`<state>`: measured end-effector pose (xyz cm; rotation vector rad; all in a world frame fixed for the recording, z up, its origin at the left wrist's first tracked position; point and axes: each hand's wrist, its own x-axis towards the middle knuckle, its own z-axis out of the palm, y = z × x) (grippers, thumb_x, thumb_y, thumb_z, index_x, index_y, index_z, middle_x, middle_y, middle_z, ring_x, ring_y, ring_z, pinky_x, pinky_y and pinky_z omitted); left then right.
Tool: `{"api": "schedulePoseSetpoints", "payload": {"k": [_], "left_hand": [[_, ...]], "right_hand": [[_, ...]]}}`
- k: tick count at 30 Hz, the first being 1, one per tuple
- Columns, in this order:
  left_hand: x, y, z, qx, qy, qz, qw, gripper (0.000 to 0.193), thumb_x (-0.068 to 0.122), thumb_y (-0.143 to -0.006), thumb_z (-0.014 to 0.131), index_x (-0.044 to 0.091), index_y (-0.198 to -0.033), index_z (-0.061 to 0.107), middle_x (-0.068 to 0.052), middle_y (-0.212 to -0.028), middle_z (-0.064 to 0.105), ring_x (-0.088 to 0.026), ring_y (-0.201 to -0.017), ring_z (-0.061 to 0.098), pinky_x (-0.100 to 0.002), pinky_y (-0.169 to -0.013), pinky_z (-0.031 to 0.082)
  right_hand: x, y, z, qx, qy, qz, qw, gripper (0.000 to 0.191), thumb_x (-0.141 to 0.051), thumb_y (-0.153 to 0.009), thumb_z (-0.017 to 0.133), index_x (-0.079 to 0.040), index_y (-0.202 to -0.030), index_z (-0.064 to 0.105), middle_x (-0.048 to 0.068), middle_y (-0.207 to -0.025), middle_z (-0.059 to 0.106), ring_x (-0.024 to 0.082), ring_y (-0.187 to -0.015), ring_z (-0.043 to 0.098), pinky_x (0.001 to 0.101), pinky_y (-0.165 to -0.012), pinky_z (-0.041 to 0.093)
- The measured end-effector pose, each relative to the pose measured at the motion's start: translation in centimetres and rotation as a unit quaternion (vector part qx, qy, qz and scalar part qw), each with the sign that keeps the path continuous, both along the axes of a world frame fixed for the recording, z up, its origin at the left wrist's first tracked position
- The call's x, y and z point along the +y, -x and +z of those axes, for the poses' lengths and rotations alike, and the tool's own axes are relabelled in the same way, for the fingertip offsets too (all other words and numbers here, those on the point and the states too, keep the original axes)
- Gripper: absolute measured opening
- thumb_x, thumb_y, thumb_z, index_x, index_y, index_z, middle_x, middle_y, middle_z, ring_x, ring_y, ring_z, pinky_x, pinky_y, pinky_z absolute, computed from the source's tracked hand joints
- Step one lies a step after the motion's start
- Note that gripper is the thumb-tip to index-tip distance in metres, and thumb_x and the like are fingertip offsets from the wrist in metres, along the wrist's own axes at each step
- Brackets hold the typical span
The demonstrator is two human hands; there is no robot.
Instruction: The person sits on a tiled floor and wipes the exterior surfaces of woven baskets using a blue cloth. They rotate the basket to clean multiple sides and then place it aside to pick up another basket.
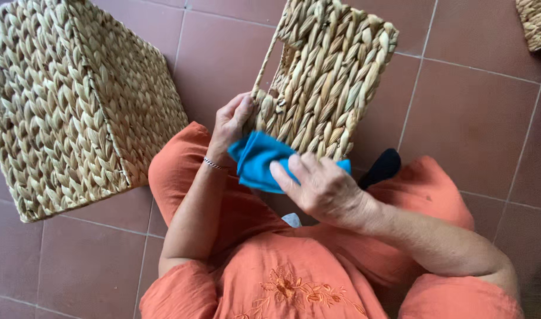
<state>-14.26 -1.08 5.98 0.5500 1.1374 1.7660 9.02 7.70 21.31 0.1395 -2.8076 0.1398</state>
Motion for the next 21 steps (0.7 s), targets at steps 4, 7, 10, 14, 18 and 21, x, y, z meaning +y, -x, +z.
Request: {"api": "schedulePoseSetpoints", "payload": {"k": [4,7,10,14,18,21], "left_hand": [[-0.6,-0.5,0.6,0.068,0.085,0.017,0.994,0.036,0.022,-0.111,0.053,-0.003,-0.135,0.065,-0.002,-0.108,0.07,-0.007,-0.09,0.061,-0.023,-0.079,0.052],[-0.4,-1.9,1.7,0.111,0.031,-0.014,0.993,0.035,0.022,-0.113,0.051,-0.003,-0.132,0.066,-0.002,-0.117,0.071,-0.007,-0.104,0.063,-0.024,-0.094,0.053],[0.4,-3.7,2.4,0.108,0.062,-0.009,0.992,0.036,0.022,-0.11,0.052,-0.001,-0.135,0.064,-0.001,-0.112,0.071,-0.008,-0.099,0.063,-0.024,-0.089,0.054],[1.0,-5.0,2.4,0.082,0.028,-0.023,0.996,0.033,0.021,-0.111,0.054,-0.002,-0.133,0.063,-0.001,-0.114,0.068,-0.007,-0.103,0.06,-0.024,-0.093,0.052],[0.3,-2.9,1.9,0.038,0.065,0.004,0.997,0.031,0.021,-0.109,0.056,-0.001,-0.127,0.065,-0.002,-0.107,0.071,-0.008,-0.094,0.065,-0.024,-0.085,0.055],[-0.3,-0.9,1.6,0.047,0.078,0.043,0.995,0.03,0.019,-0.11,0.058,-0.002,-0.128,0.067,-0.003,-0.102,0.07,-0.008,-0.087,0.063,-0.023,-0.077,0.052]], "right_hand": [[5.1,0.3,-2.3,0.058,-0.023,-0.065,0.996,0.032,-0.009,-0.091,0.059,-0.005,-0.123,0.062,0.012,-0.093,0.06,0.025,-0.082,0.061,0.0391,-0.063,0.054],[14.5,1.4,-5.5,0.092,-0.121,-0.204,0.967,0.019,-0.008,-0.097,0.059,-0.009,-0.116,0.063,0.008,-0.09,0.056,0.024,-0.082,0.061,0.036,-0.06,0.053],[21.3,1.8,-8.0,0.136,-0.18,-0.319,0.92,0.016,-0.016,-0.101,0.065,-0.009,-0.115,0.063,0.007,-0.096,0.06,0.022,-0.088,0.064,0.0334,-0.064,0.056],[20.7,2.0,-8.0,0.161,-0.197,-0.335,0.907,0.024,-0.012,-0.099,0.066,-0.006,-0.121,0.06,0.009,-0.101,0.062,0.023,-0.094,0.067,0.0252,-0.065,0.059],[11.5,1.8,-4.4,0.015,-0.18,-0.231,0.956,0.016,-0.009,-0.107,0.067,-0.005,-0.121,0.061,0.009,-0.089,0.057,0.024,-0.08,0.063,0.0355,-0.055,0.054],[3.9,0.4,-1.7,0.022,-0.074,-0.088,0.993,0.041,-0.013,-0.089,0.061,0.0,-0.128,0.061,0.014,-0.09,0.06,0.026,-0.079,0.063,0.0383,-0.058,0.053]]}}
